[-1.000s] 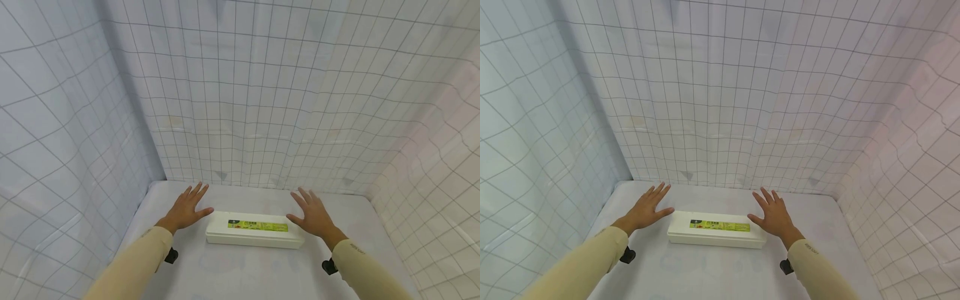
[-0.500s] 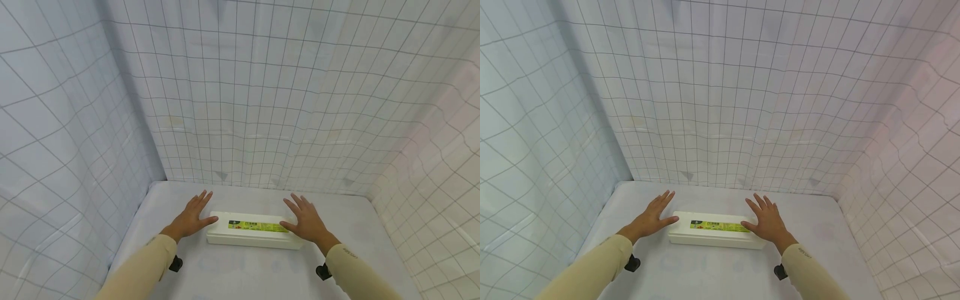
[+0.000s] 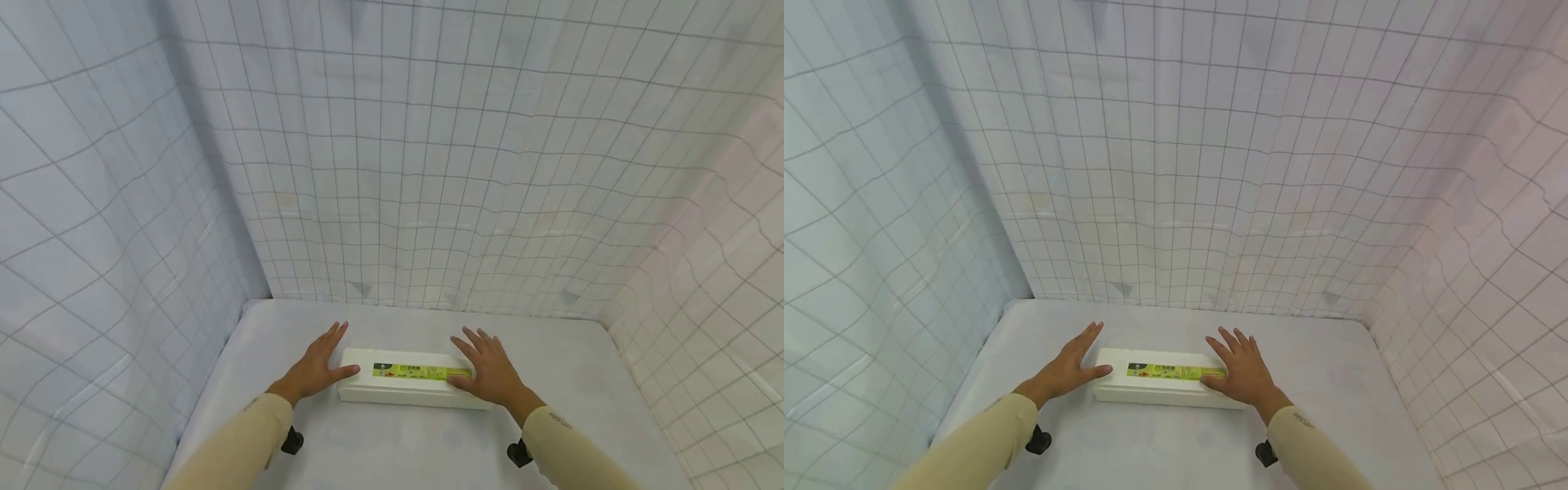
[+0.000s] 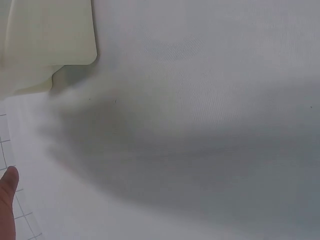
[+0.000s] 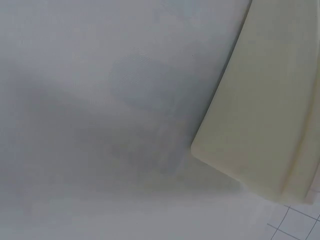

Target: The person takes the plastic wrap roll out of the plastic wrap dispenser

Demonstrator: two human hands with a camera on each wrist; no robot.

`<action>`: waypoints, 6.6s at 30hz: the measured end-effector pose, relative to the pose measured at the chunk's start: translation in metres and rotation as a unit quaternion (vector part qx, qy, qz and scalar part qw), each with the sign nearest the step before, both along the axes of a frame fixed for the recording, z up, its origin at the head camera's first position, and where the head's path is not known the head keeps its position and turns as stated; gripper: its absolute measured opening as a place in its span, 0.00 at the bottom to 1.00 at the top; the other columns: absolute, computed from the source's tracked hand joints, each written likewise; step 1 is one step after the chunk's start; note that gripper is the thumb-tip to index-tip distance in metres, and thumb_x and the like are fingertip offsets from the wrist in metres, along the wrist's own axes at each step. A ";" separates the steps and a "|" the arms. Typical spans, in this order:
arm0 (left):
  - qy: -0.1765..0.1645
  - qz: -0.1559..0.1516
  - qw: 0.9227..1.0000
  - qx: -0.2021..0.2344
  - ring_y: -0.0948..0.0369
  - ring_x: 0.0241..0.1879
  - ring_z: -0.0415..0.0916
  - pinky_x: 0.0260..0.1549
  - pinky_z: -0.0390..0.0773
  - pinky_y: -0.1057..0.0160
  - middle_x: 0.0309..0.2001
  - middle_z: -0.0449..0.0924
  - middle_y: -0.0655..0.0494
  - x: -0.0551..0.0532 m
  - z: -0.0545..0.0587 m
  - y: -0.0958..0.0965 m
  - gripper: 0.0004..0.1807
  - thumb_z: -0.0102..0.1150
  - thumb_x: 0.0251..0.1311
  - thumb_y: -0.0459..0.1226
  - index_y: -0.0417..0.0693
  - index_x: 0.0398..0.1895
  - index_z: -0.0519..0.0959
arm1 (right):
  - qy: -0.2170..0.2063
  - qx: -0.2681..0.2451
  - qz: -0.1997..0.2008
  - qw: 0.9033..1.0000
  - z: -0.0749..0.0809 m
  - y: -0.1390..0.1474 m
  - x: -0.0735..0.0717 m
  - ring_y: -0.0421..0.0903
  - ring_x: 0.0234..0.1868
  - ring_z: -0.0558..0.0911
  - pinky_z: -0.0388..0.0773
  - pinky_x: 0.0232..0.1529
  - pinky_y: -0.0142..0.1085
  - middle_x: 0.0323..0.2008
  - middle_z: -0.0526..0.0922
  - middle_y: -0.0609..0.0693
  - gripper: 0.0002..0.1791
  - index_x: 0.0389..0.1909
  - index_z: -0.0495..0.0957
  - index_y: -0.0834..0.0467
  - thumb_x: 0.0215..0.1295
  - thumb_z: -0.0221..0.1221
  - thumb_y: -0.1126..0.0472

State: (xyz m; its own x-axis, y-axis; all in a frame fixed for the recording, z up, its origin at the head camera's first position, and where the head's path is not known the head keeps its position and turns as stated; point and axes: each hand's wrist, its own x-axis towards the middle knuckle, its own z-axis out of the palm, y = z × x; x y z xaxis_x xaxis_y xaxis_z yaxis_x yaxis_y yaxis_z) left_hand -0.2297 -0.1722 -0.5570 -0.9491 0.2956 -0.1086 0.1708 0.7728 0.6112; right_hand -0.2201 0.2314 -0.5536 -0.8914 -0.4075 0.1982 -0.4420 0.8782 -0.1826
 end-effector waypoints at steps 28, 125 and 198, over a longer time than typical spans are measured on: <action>-0.066 0.049 0.994 0.075 0.37 0.81 0.43 0.76 0.52 0.31 0.83 0.42 0.43 0.004 -0.024 0.009 0.73 0.77 0.44 0.64 0.65 0.84 0.34 | -0.054 -0.016 0.045 0.997 -0.011 -0.030 0.000 0.63 0.79 0.60 0.51 0.78 0.66 0.78 0.63 0.52 0.55 0.77 0.65 0.43 0.48 0.69 0.25; 0.061 0.134 0.983 0.110 0.43 0.74 0.64 0.74 0.64 0.40 0.73 0.70 0.49 0.013 -0.097 0.032 0.67 0.81 0.32 0.66 0.50 0.77 0.63 | -0.149 0.169 -0.001 0.974 0.000 -0.091 -0.015 0.55 0.59 0.77 0.73 0.70 0.52 0.56 0.77 0.54 0.53 0.69 0.65 0.52 0.40 0.80 0.46; 0.062 0.137 0.983 0.109 0.43 0.72 0.66 0.72 0.64 0.37 0.71 0.73 0.47 0.018 -0.094 0.032 0.68 0.82 0.29 0.66 0.46 0.76 0.65 | -0.207 0.100 0.022 0.973 0.001 -0.075 -0.022 0.54 0.64 0.76 0.72 0.69 0.54 0.65 0.76 0.53 0.53 0.75 0.64 0.51 0.46 0.74 0.47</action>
